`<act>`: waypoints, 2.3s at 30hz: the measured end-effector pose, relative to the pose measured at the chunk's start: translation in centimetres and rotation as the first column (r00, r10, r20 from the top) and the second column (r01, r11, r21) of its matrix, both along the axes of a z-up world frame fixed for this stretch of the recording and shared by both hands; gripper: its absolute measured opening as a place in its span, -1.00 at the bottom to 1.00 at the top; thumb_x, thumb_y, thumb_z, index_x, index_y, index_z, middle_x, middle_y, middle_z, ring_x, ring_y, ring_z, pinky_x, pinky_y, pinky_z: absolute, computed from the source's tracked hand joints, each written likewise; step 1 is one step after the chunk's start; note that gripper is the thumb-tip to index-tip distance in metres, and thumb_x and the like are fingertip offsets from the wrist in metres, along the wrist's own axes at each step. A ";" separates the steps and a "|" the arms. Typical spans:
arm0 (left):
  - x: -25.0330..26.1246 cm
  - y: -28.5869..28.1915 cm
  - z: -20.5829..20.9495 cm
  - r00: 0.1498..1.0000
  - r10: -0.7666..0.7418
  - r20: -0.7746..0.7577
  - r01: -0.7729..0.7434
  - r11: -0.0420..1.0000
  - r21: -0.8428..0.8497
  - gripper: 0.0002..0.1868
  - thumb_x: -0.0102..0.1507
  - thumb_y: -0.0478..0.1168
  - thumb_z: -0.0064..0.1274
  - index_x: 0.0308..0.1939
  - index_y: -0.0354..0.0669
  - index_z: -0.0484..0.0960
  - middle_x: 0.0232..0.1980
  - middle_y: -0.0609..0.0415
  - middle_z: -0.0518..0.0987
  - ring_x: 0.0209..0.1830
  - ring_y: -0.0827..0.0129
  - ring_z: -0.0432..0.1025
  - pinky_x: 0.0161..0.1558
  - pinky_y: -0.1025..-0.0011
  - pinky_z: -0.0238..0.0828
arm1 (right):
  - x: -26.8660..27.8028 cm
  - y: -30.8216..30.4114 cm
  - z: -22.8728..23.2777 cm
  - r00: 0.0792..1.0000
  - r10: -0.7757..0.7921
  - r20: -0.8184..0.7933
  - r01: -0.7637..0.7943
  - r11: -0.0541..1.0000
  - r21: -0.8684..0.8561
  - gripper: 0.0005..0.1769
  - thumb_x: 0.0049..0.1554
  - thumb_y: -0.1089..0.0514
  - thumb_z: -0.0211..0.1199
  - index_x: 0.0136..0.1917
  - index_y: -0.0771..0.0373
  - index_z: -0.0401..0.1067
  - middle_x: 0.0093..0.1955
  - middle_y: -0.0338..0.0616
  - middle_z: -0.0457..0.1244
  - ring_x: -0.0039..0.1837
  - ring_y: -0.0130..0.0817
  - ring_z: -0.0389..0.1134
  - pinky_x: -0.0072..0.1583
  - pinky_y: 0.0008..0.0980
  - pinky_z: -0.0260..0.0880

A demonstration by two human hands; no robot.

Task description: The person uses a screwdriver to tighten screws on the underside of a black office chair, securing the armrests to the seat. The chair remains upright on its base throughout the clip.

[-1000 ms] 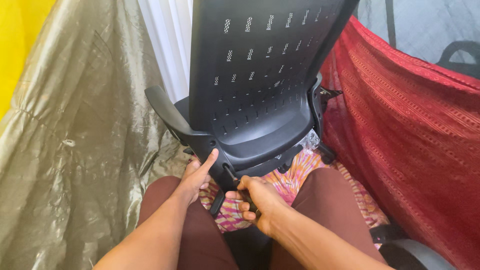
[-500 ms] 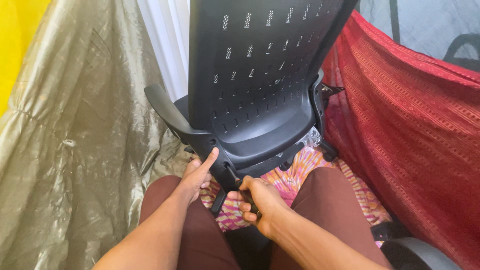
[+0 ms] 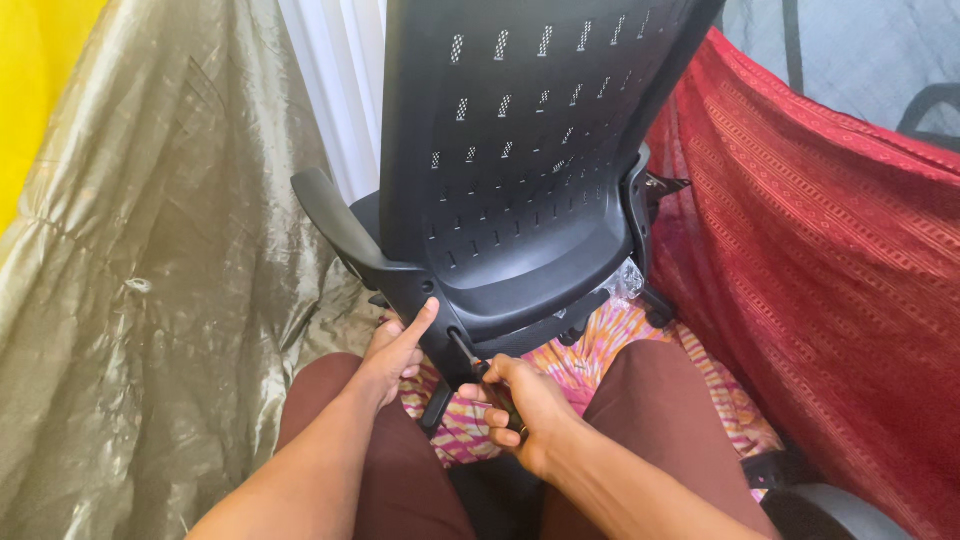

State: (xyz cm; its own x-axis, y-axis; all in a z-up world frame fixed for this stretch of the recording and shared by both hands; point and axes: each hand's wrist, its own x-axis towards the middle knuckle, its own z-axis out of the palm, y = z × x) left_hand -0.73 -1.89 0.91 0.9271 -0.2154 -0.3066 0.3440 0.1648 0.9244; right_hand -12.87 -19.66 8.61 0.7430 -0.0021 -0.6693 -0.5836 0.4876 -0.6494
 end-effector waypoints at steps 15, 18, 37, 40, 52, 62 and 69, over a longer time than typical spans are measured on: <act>0.7 0.3 -0.2 0.996 -0.031 -0.080 0.028 0.999 -0.043 -0.52 0.10 0.25 0.29 -0.28 0.01 0.50 -0.48 0.37 0.36 -0.72 0.68 -0.03 -0.66 0.57 -0.17 | 1.5 -1.0 1.6 0.876 0.476 0.078 -0.088 0.318 -0.944 -0.82 0.08 0.07 0.29 -0.05 0.12 0.56 -0.33 -0.04 0.44 -0.37 -0.36 0.43 -0.21 -0.30 0.42; 0.7 0.3 0.0 0.997 -0.011 -0.074 0.009 0.999 -0.036 -0.53 0.11 0.25 0.29 -0.28 0.02 0.51 -0.47 0.36 0.36 -0.72 0.69 -0.03 -0.67 0.58 -0.17 | -0.3 0.3 1.7 0.694 0.720 0.003 0.251 -0.238 -0.938 -0.81 0.14 0.04 0.22 -0.04 0.15 0.49 -0.24 0.01 0.40 -0.16 0.03 0.45 -0.05 0.06 0.41; -0.1 0.4 1.7 0.999 -0.028 -0.031 0.026 0.998 -0.048 -0.49 0.13 0.13 0.30 -0.01 -0.02 0.51 -0.33 0.36 0.46 -0.71 0.72 -0.03 -0.67 0.59 -0.19 | 2.5 -1.9 0.2 0.925 0.363 -0.108 -0.360 0.932 0.052 -0.58 0.28 -0.10 -0.04 0.02 0.26 0.45 -0.38 -0.34 0.16 -0.38 -0.49 0.12 -0.36 -0.47 0.07; -0.2 0.5 1.8 0.999 -0.021 -0.047 0.020 0.999 -0.028 -0.51 0.11 0.15 0.29 -0.03 0.01 0.54 -0.34 0.37 0.47 -0.72 0.72 -0.03 -0.68 0.59 -0.20 | 1.8 -1.8 0.2 0.942 0.312 -0.122 -0.304 0.949 0.081 -0.61 0.31 -0.13 0.00 0.01 0.21 0.44 -0.36 -0.33 0.19 -0.40 -0.55 0.11 -0.41 -0.56 0.01; 0.2 0.5 0.9 0.996 -0.061 -0.060 0.061 0.998 0.011 -0.52 0.11 0.27 0.27 -0.26 0.01 0.55 -0.52 0.39 0.30 -0.74 0.71 -0.05 -0.68 0.57 -0.22 | 1.6 -1.0 0.6 0.971 0.220 -0.095 -0.211 0.973 0.092 -0.71 0.30 -0.06 -0.04 -0.09 0.19 0.27 -0.35 -0.24 0.21 -0.56 -0.59 -0.08 -0.54 -0.56 -0.18; 0.1 0.4 0.9 0.998 -0.047 -0.045 0.046 0.999 -0.026 -0.56 0.15 0.23 0.25 -0.23 0.01 0.56 -0.50 0.40 0.38 -0.74 0.72 -0.04 -0.68 0.58 -0.21 | 1.5 -0.9 1.3 0.977 0.141 -0.160 -0.110 0.975 0.193 -0.76 0.25 0.00 0.01 -0.03 0.18 0.38 -0.37 -0.28 0.21 -0.57 -0.62 -0.10 -0.53 -0.57 -0.22; -0.2 0.1 0.8 1.000 0.010 -0.007 -0.010 1.000 -0.026 -0.58 0.14 0.18 0.28 -0.17 0.02 0.58 -0.52 0.39 0.37 -0.75 0.72 -0.02 -0.68 0.58 -0.20 | 3.7 -2.2 1.4 0.941 0.180 -0.288 0.033 0.795 0.605 -0.67 0.32 0.07 -0.07 0.06 0.34 0.40 -0.44 -0.35 0.10 -0.57 -0.64 -0.07 -0.52 -0.54 -0.20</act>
